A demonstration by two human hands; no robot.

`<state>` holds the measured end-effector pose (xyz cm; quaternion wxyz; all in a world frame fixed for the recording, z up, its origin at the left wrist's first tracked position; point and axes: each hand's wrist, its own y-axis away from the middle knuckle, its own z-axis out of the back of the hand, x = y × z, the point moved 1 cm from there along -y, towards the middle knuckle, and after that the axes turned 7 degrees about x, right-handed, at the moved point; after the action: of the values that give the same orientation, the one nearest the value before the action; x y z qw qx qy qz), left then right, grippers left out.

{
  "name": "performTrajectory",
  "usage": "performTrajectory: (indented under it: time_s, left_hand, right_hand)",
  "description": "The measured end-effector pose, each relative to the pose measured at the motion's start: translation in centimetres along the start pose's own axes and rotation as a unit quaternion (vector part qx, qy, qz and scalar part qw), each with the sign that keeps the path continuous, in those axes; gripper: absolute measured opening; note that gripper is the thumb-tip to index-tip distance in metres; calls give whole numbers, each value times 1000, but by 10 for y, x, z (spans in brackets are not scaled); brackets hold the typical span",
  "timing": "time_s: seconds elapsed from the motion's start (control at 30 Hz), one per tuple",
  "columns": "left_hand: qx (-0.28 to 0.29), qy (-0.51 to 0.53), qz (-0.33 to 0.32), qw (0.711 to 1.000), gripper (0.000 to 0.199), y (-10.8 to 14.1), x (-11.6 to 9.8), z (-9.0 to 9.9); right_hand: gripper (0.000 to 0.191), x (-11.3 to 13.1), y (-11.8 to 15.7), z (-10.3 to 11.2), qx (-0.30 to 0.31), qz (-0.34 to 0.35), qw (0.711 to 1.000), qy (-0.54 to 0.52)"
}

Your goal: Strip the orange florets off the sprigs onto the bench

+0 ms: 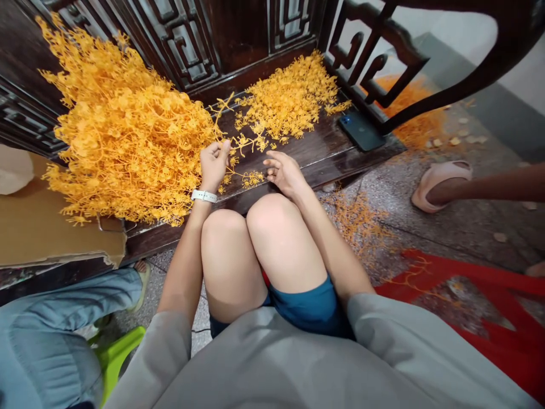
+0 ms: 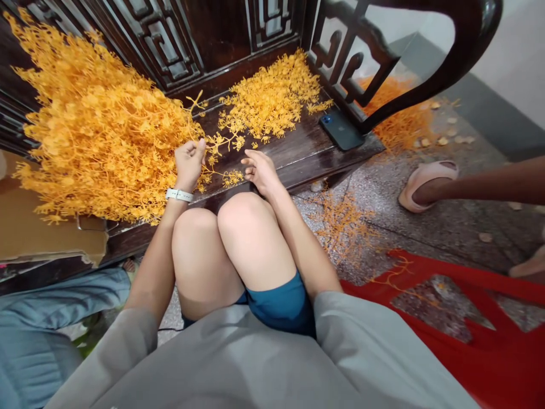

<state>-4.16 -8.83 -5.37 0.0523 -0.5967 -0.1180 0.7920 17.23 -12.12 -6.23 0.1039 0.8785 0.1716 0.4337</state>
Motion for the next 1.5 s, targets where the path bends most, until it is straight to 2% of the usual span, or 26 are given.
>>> performTrajectory:
  time_s: [0.1,0.2,0.27,0.4,0.53,0.57,0.6,0.63,0.67,0.7,0.77,0.83,0.87,0.9,0.97,1.03,1.07,1.1,1.17,1.23,1.37,1.43,1.5]
  left_hand:
    - [46,-1,-4,999,49,2,-2,0]
    - [71,-4,-5,997,46,4,0,1]
    - [29,-18,0,999,43,4,2,2]
    - [-103,-112,1,988,39,0,-1,5]
    - [-215,-140,7,967,34,-9,2,16]
    - [-230,-134,13,964,36,-11,4,19]
    - [-222,-124,15,967,37,-12,7,21]
    - [-194,-108,11,975,38,-13,9,23]
    - [-160,-93,2,983,40,-12,11,23]
    - [-122,-79,-11,989,42,-11,11,22]
    - [-60,-57,-39,996,44,-7,7,19]
    - [-15,-41,-58,997,41,-3,-1,16]
    - [6,-33,-65,997,38,-2,-5,14]
    - [27,-28,-70,997,35,0,-9,12]
    - [60,-30,-75,995,31,2,-18,8]
    - [83,-54,-86,991,29,2,-26,4]
    - [97,-74,-97,988,27,1,-31,2]
    - [118,-99,-109,982,26,-1,-36,1]
    - [183,-161,-135,960,26,-7,-47,-1]
    - [247,-228,-156,929,24,-16,-60,-1]
    - [309,-323,-176,877,26,-35,-90,-4]
    - [326,-345,-196,858,31,-40,-105,-11]
    - [311,-356,-226,852,35,-41,-116,-22]
  right_hand:
    - [27,-5,-1,0,41,0,998,52]
    - [31,-11,-5,3,58,44,994,82]
    - [41,-13,-7,3,104,53,986,123]
    - [60,-6,7,-6,280,48,932,224]
    - [56,11,36,-8,410,137,876,216]
    - [52,13,42,-6,443,146,860,206]
    - [47,14,45,-4,459,152,854,192]
    - [41,15,45,-1,447,158,865,166]
    - [36,15,43,1,404,164,890,129]
    - [33,15,39,4,338,166,923,80]
    - [35,14,28,11,147,143,978,-37]
    - [35,10,17,18,-14,67,992,-109]
    - [33,8,14,20,-57,24,991,-119]
    - [32,5,11,22,-74,-11,991,-115]
    - [37,2,9,20,-50,-38,996,-69]
    - [46,2,10,14,-16,4,1000,21]
    - [48,3,13,10,-12,50,995,81]
    - [48,5,16,7,-20,111,983,142]
    - [44,10,25,2,-54,236,939,243]
    - [40,13,34,1,-72,303,901,302]
    - [43,16,39,-5,-3,269,890,369]
    - [43,17,35,-10,21,276,870,407]
    - [43,20,30,-15,10,309,843,440]
